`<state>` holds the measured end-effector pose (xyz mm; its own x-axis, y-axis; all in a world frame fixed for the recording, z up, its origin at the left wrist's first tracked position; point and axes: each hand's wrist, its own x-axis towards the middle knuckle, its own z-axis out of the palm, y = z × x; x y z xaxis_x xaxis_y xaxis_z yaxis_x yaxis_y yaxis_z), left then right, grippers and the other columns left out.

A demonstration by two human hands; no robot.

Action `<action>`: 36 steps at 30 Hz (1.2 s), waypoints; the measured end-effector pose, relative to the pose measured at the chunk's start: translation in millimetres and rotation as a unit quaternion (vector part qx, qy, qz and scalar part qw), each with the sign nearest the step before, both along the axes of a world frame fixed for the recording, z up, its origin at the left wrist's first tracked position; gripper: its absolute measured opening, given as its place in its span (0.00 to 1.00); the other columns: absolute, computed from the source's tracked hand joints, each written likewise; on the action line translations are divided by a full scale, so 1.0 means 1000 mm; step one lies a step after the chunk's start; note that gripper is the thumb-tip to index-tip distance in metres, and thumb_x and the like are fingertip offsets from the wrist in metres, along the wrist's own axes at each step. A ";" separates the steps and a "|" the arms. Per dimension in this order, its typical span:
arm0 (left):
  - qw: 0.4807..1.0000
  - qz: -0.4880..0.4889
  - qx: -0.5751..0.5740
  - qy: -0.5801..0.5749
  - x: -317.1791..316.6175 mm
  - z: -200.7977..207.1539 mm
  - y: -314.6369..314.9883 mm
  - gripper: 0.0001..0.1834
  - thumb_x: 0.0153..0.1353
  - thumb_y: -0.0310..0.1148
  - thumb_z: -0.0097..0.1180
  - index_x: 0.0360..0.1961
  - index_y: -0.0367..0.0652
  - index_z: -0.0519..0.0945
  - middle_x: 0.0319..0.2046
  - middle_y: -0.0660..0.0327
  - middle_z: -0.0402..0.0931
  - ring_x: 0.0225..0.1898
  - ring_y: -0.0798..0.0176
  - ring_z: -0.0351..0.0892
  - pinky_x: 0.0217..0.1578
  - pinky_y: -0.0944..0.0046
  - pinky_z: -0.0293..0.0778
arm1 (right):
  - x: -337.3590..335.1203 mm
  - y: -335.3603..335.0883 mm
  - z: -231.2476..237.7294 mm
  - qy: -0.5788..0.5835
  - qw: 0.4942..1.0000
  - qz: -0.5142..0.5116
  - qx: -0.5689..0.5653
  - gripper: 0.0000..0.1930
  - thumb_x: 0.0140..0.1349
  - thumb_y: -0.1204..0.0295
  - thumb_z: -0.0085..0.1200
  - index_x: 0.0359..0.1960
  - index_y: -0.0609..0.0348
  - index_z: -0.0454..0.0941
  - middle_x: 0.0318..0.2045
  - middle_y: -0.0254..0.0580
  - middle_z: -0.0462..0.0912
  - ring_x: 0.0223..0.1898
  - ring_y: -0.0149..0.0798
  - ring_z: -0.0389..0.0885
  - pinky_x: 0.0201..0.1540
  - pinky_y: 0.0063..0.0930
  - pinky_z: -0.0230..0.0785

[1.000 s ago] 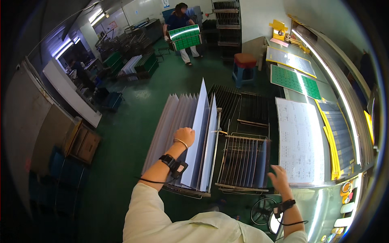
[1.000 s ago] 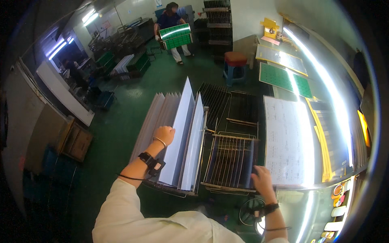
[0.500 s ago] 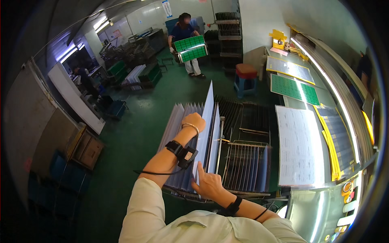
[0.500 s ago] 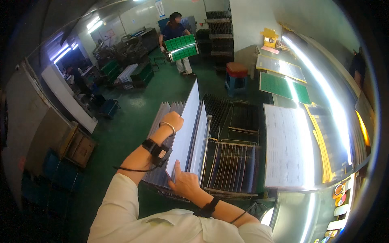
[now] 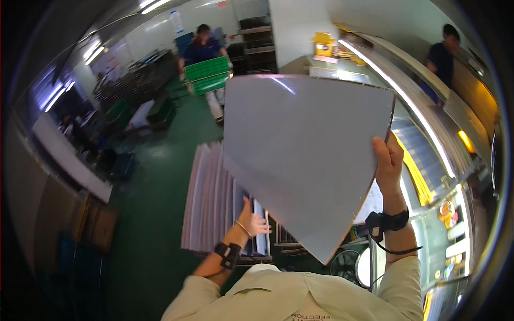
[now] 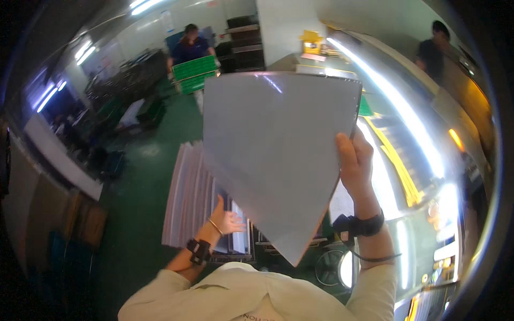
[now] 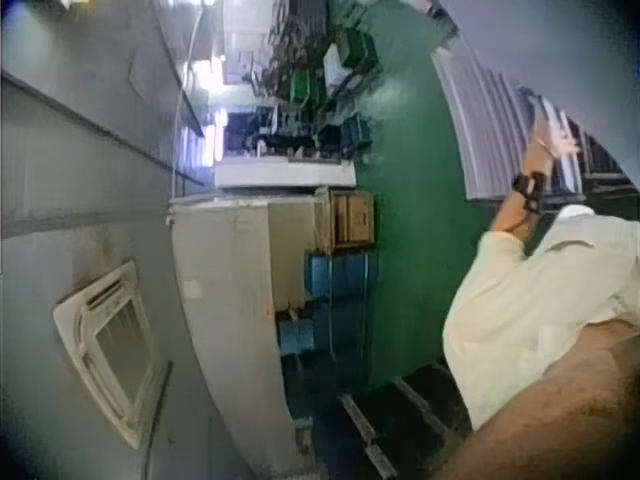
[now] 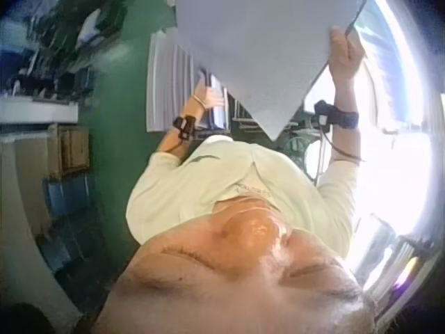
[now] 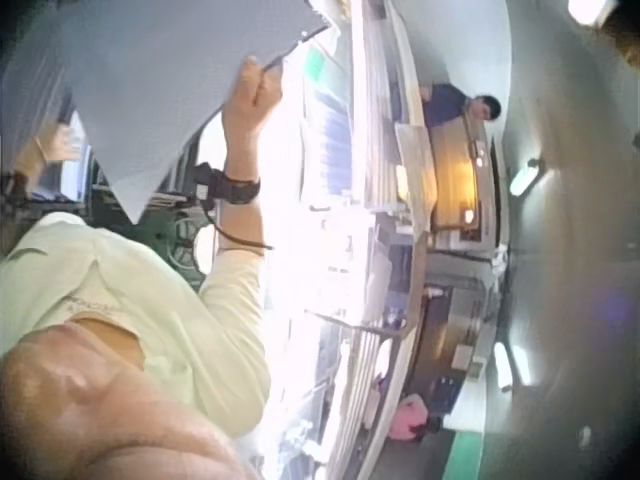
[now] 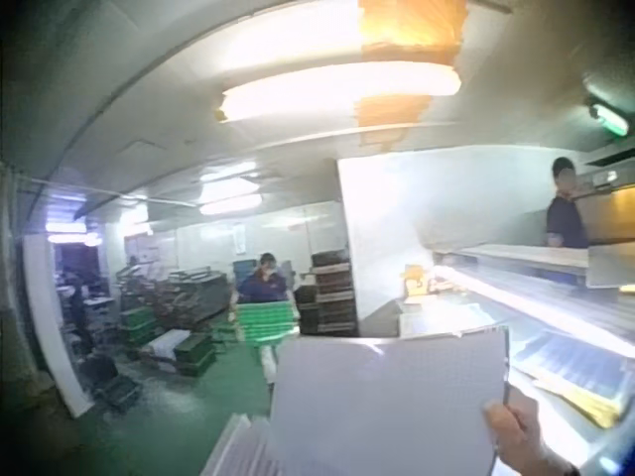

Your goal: Inspecting and organizing large printed circuit or technical sheets in a factory setting.

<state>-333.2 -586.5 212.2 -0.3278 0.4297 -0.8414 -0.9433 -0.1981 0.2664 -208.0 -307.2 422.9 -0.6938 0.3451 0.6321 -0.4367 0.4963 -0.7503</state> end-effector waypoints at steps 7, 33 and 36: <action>0.924 0.243 0.292 0.049 0.004 -0.027 0.072 0.48 0.41 0.76 0.37 0.54 0.49 0.62 0.57 0.54 0.57 0.58 0.49 0.55 0.52 0.39 0.54 | 0.114 0.047 -0.028 -0.049 0.998 -0.027 -0.023 0.11 0.62 0.67 0.42 0.35 0.64 0.70 0.25 0.30 0.70 0.25 0.22 0.65 0.28 0.17 0.60; 0.464 -0.015 0.211 0.861 0.204 0.128 0.328 0.07 0.51 0.17 0.44 0.28 0.37 0.74 0.24 0.55 0.76 0.22 0.59 0.75 0.22 0.65 0.70 | 0.338 0.130 -0.313 0.066 0.739 -0.252 -0.622 0.40 0.57 0.47 0.42 0.63 0.57 0.40 0.59 0.58 0.51 0.59 0.53 0.54 0.61 0.40 0.49; 0.359 -0.079 0.376 0.850 0.243 0.125 0.320 0.15 0.46 0.17 0.49 0.38 0.33 0.74 0.40 0.50 0.75 0.41 0.54 0.76 0.38 0.63 0.73 | 0.366 0.102 -0.273 0.105 0.889 -0.178 -0.409 0.29 0.62 0.61 0.37 0.62 0.59 0.44 0.60 0.55 0.52 0.62 0.50 0.50 0.62 0.41 0.46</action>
<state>-90.7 -266.7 336.9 -0.0144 0.4524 0.8917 0.4421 -0.7970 0.4115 157.6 -204.8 149.5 -0.3450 0.9229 0.1709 -0.5351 -0.0438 -0.8436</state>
